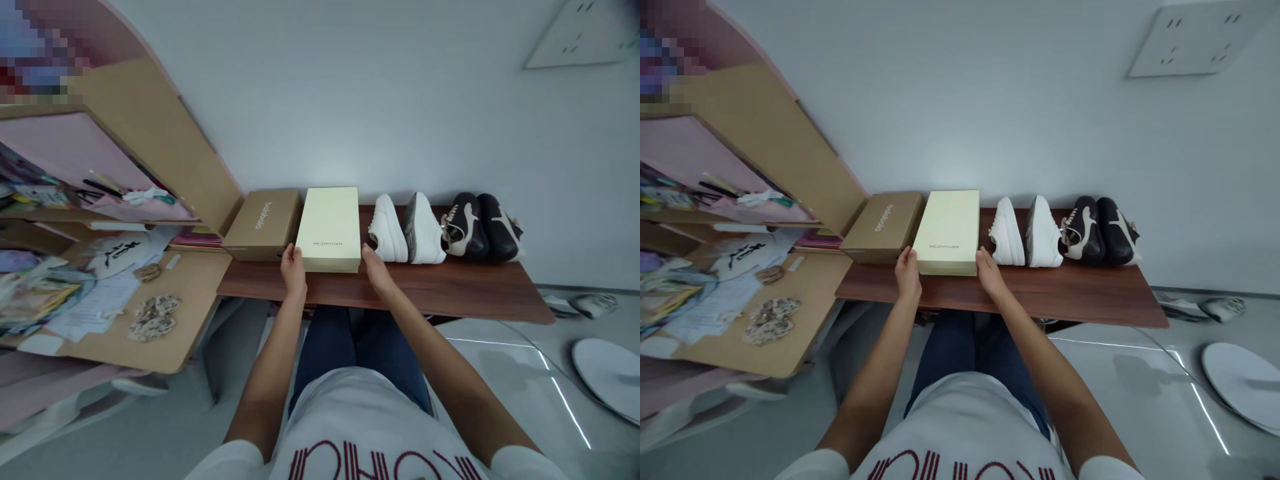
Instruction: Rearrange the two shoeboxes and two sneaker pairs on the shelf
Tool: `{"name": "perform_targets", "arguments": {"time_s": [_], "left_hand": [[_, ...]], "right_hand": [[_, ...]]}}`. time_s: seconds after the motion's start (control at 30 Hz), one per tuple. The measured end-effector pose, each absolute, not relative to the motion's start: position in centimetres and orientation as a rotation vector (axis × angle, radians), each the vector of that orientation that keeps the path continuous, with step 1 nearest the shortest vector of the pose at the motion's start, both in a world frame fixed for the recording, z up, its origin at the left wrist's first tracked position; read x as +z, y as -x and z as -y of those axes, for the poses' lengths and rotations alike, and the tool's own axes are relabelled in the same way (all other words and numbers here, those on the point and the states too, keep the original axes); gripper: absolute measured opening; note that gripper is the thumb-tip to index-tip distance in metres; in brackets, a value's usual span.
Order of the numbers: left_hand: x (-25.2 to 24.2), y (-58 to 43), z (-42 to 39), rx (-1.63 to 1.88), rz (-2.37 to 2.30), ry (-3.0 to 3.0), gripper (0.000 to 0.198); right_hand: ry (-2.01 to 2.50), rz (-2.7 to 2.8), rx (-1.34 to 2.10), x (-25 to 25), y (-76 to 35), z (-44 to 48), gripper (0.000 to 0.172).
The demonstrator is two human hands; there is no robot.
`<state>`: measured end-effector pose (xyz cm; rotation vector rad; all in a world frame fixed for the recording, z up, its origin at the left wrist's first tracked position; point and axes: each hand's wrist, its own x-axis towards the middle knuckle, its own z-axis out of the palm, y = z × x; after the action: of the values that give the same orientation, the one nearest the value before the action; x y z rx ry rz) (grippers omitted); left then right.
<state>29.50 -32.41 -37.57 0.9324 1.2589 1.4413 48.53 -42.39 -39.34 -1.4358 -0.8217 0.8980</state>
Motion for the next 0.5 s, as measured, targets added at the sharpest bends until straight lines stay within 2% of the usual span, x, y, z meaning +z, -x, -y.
{"name": "perform_targets", "arguments": {"time_s": [0.23, 0.37, 0.5], "left_hand": [[-36.1, -31.7, 37.8, 1.738, -1.096, -1.27, 0.048], [-35.0, -36.2, 41.9, 1.581, -0.909, -1.461, 0.049], [-36.0, -41.0, 44.7, 1.306, -0.784, -1.541, 0.053]], "right_hand": [[1.416, 0.87, 0.807, -35.5, -53.4, 46.7, 0.074], [1.5, 0.814, 0.684, -34.0, -57.0, 49.0, 0.073], [1.589, 0.734, 0.566, -34.0, -60.3, 50.7, 0.071]]}}
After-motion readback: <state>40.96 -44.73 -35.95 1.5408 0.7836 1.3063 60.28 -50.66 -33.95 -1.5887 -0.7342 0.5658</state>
